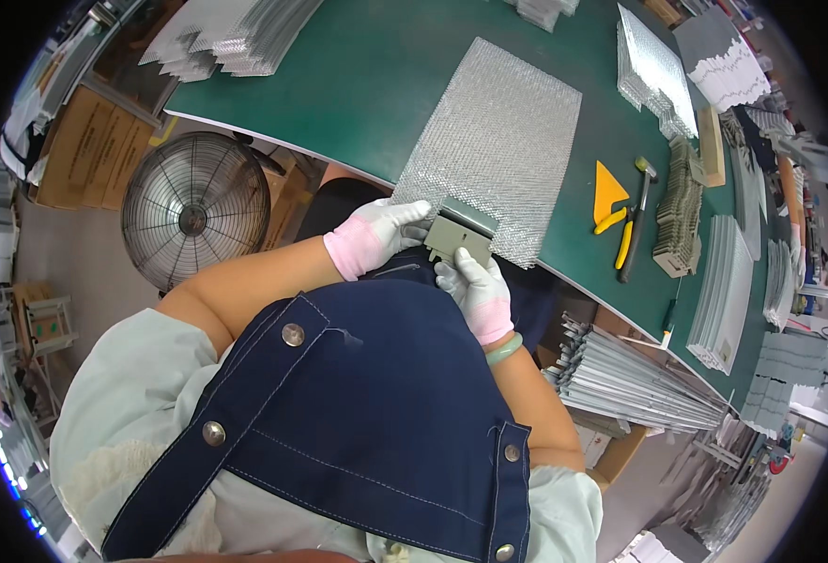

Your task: The person assembles metal frames by placing a mesh sheet on a workbench, inserting a plastic insert, and attaching white metal strips to the edges. They use a hammer to secure the strips and a caliper to measure the assembled frame. The process is repeated for multiple units, with finished frames stacked on the table.

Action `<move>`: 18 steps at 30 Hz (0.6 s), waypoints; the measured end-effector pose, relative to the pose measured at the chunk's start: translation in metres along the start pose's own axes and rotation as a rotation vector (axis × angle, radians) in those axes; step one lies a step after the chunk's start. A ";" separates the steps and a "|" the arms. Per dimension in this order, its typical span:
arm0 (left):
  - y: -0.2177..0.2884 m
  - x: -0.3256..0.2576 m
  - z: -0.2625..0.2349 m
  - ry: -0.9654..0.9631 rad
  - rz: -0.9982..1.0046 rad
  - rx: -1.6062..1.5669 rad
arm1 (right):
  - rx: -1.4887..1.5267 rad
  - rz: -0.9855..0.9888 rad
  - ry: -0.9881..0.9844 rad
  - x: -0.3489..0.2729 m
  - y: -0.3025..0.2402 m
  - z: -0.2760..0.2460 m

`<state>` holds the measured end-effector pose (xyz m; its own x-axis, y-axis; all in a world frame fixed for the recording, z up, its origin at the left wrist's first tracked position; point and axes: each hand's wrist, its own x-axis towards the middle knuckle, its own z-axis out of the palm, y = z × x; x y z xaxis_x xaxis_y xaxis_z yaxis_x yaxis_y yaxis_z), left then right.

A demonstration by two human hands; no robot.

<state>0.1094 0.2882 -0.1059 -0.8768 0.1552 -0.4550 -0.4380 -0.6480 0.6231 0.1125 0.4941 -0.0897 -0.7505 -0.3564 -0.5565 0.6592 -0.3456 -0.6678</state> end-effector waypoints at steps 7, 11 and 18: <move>0.005 0.001 -0.002 -0.068 -0.021 -0.033 | 0.111 -0.019 -0.080 0.004 0.001 -0.002; 0.005 -0.002 -0.005 -0.127 -0.044 -0.106 | -0.035 0.013 0.064 0.003 -0.004 0.004; 0.003 0.002 -0.005 -0.097 -0.015 -0.015 | 0.127 0.004 -0.089 0.003 -0.001 0.000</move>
<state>0.1076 0.2829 -0.1085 -0.8857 0.2362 -0.3997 -0.4489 -0.6558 0.6070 0.1094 0.4934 -0.0903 -0.7447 -0.4314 -0.5093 0.6669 -0.4492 -0.5945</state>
